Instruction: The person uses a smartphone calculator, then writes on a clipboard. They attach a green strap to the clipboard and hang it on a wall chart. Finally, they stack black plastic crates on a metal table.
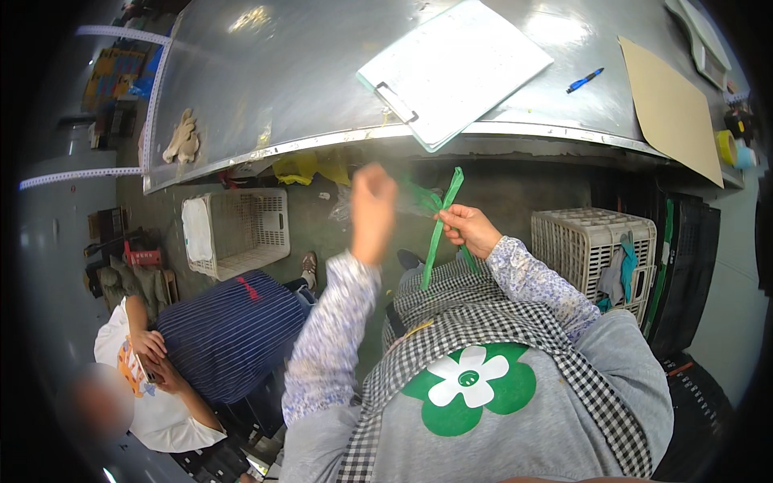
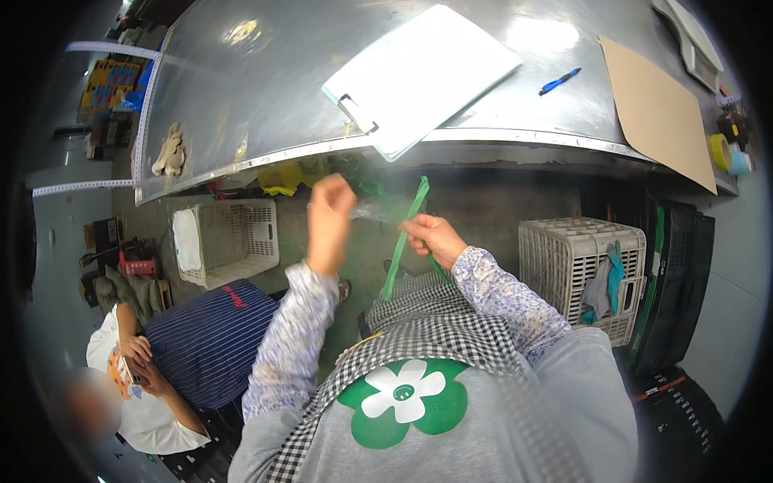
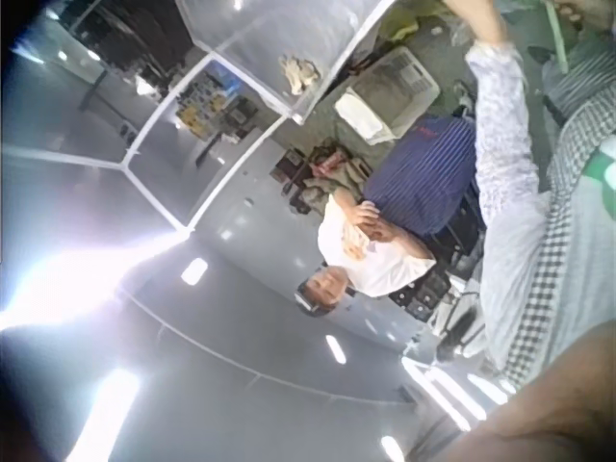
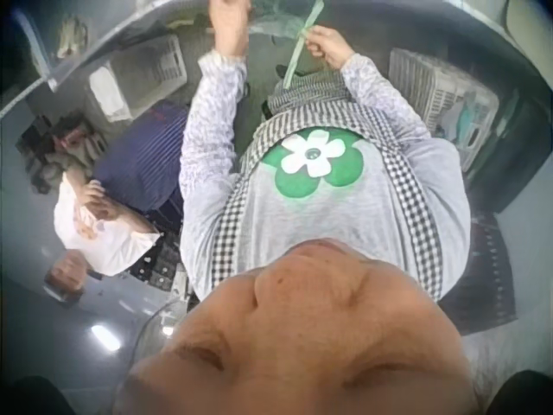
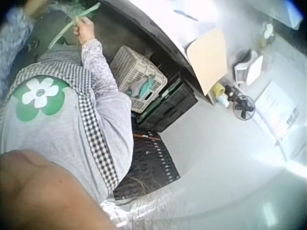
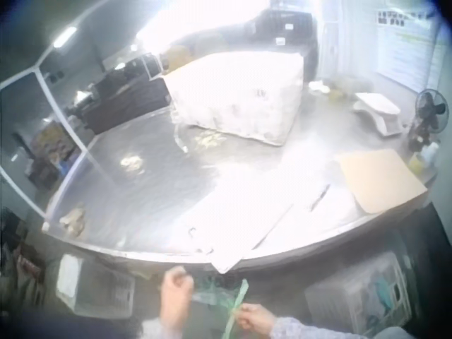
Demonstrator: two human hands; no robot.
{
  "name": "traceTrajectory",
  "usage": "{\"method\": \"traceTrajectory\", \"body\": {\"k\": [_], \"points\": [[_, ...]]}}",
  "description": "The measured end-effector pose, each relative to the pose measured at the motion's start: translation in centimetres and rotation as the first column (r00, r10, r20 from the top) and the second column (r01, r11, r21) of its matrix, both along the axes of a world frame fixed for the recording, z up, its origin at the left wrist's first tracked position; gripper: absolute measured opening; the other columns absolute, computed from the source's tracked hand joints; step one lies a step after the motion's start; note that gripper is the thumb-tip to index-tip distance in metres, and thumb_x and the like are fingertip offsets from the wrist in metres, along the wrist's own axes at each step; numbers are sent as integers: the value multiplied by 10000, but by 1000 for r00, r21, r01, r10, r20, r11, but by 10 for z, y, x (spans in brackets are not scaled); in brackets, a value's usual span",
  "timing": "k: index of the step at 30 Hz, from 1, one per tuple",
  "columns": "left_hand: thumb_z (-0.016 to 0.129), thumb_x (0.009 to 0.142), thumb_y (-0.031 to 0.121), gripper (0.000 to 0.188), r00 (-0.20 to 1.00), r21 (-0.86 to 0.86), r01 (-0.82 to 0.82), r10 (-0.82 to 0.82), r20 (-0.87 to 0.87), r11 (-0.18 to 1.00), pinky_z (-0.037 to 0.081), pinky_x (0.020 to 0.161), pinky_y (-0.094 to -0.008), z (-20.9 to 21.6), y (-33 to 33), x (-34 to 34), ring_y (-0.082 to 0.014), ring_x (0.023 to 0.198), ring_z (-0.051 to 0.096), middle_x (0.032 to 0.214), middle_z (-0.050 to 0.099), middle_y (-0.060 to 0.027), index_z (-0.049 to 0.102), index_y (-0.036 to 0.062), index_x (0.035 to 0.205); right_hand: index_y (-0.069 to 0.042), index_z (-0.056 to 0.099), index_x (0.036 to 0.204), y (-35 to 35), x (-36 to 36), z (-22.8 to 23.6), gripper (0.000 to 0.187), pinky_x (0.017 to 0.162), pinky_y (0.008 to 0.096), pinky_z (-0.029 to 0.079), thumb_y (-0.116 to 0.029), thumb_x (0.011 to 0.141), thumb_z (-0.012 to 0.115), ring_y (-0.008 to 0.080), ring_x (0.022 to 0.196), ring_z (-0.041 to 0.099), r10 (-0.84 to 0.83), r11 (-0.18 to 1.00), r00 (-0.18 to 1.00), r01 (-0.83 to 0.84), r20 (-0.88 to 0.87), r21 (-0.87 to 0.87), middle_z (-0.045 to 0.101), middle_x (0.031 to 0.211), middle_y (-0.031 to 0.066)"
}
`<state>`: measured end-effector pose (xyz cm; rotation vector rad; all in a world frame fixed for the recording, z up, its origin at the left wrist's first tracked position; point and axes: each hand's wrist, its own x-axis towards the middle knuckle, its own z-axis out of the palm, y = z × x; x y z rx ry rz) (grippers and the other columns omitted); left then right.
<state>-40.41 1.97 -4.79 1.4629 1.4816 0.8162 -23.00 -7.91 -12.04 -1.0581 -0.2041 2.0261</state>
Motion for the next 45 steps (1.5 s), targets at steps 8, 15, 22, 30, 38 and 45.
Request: {"method": "traceTrajectory", "body": {"k": [8,15,22,30,38,45], "points": [[536,953,247,232,972,-424,133,-201,-119,896,424,534,-379,-38,-129,-27,-260,634,605,706,615,-133,551,40,850,-84,512,799,-2,-42,-5,199,427,206,251,-176,906,651,35,490,334,159,986,987,-157,26,-54,424,642,-61],[549,935,228,201,876,-194,168,-237,-421,966,416,564,-507,-4,-223,-131,-441,692,568,715,573,-221,498,62,834,-43,555,815,12,-18,-10,148,406,209,244,-107,871,676,39,472,333,23,999,968,-10,251,-54,432,611,-52],[595,899,182,195,753,-210,182,-273,-599,961,451,533,-460,-8,-294,-200,-360,632,597,672,587,-155,473,86,782,-49,549,835,14,-32,-20,160,413,204,261,-164,906,636,48,464,348,-175,977,967,193,184,-85,447,613,-35],[532,954,149,115,976,-584,-191,215,-30,789,471,531,-322,-39,-301,-259,-187,574,600,653,602,-70,563,63,884,-85,649,965,27,-58,8,305,458,213,343,-367,964,534,58,520,458,262,935,854,-340,449,101,542,714,-23],[478,996,183,161,649,-553,-539,732,208,635,229,376,-219,27,-225,-275,-59,420,285,593,405,20,538,60,911,-39,655,908,53,-55,2,296,457,252,392,-282,975,502,90,464,471,67,948,659,-276,749,158,610,696,31],[516,931,212,190,205,-472,-854,976,80,218,129,357,-245,47,-265,-331,-53,386,162,506,223,74,490,92,786,-6,598,954,83,-8,-46,291,427,251,386,-272,978,482,93,486,478,-32,996,826,-19,563,85,630,759,64]]}}
